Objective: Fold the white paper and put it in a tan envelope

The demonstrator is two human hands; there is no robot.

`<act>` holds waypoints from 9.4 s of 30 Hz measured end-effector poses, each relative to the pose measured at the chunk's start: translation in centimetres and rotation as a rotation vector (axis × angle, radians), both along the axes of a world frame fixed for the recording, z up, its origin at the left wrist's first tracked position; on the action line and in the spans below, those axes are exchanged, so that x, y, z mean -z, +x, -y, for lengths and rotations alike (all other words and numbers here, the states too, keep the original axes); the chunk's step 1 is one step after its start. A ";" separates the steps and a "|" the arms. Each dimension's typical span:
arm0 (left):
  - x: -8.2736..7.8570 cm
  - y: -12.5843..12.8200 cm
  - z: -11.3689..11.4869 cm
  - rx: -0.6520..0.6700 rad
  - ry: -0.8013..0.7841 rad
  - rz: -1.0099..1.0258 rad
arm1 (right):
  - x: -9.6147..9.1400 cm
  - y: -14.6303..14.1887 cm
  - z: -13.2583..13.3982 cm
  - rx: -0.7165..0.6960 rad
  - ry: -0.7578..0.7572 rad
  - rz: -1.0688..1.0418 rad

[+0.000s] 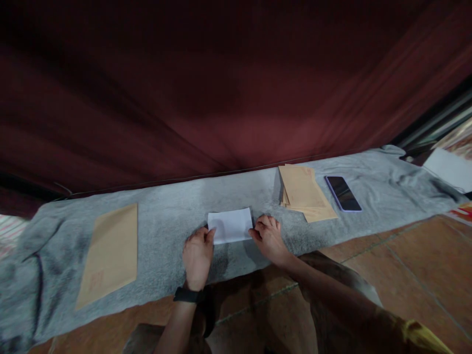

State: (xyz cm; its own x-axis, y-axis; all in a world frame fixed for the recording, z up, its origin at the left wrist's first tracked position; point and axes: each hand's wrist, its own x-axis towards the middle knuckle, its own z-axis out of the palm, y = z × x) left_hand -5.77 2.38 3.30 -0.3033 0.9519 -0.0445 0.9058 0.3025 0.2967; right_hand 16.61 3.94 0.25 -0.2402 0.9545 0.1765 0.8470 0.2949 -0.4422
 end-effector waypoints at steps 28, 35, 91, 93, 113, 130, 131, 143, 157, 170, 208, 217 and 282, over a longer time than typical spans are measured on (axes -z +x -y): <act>-0.1 1.4 0.5 0.073 0.014 -0.292 | -1.1 -0.2 -0.5 0.003 -0.095 0.156; 0.0 1.4 0.5 0.053 0.022 -0.244 | -1.1 -0.2 -0.5 0.006 -0.103 0.196; 0.5 2.7 0.6 0.032 0.016 -0.399 | 1.0 0.6 -0.6 -0.280 0.020 0.192; 0.5 2.8 0.6 0.029 0.011 -0.395 | 1.0 0.5 -0.5 -0.277 0.025 0.195; 0.4 2.8 0.8 0.071 0.096 -0.377 | 1.4 0.2 -0.5 -0.254 0.039 0.221; 3.1 6.8 1.1 0.379 0.172 -0.143 | 1.6 0.2 -0.4 -0.261 0.041 0.216; 3.1 6.7 1.2 0.366 0.169 -0.144 | 1.6 0.2 -0.4 -0.260 0.042 0.215; 3.3 5.8 2.0 0.266 0.232 -0.150 | 1.2 0.6 -0.4 -0.262 0.026 0.221; 3.5 5.5 2.2 0.278 0.259 -0.147 | 1.1 2.0 -0.8 -0.317 -0.031 0.054; 3.3 5.3 2.4 0.301 0.264 -0.154 | 2.0 2.1 -0.8 -0.114 0.039 -0.351; 3.7 5.7 2.4 0.264 0.248 -0.147 | 0.5 1.1 0.0 -0.108 -0.009 -0.111; 3.8 5.7 2.3 0.265 0.237 -0.156 | 0.3 0.7 0.3 -0.100 -0.015 -0.078; -0.7 1.6 2.6 0.727 0.578 -0.105 | -1.9 -0.6 -0.3 -0.371 0.143 0.019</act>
State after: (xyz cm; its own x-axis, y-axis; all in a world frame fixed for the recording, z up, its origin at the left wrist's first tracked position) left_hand -4.19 -0.18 4.04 0.3998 0.7751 0.4892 0.8452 -0.5183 0.1305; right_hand 16.00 4.27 2.12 -0.5684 0.7685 0.2938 0.6792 0.6399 -0.3594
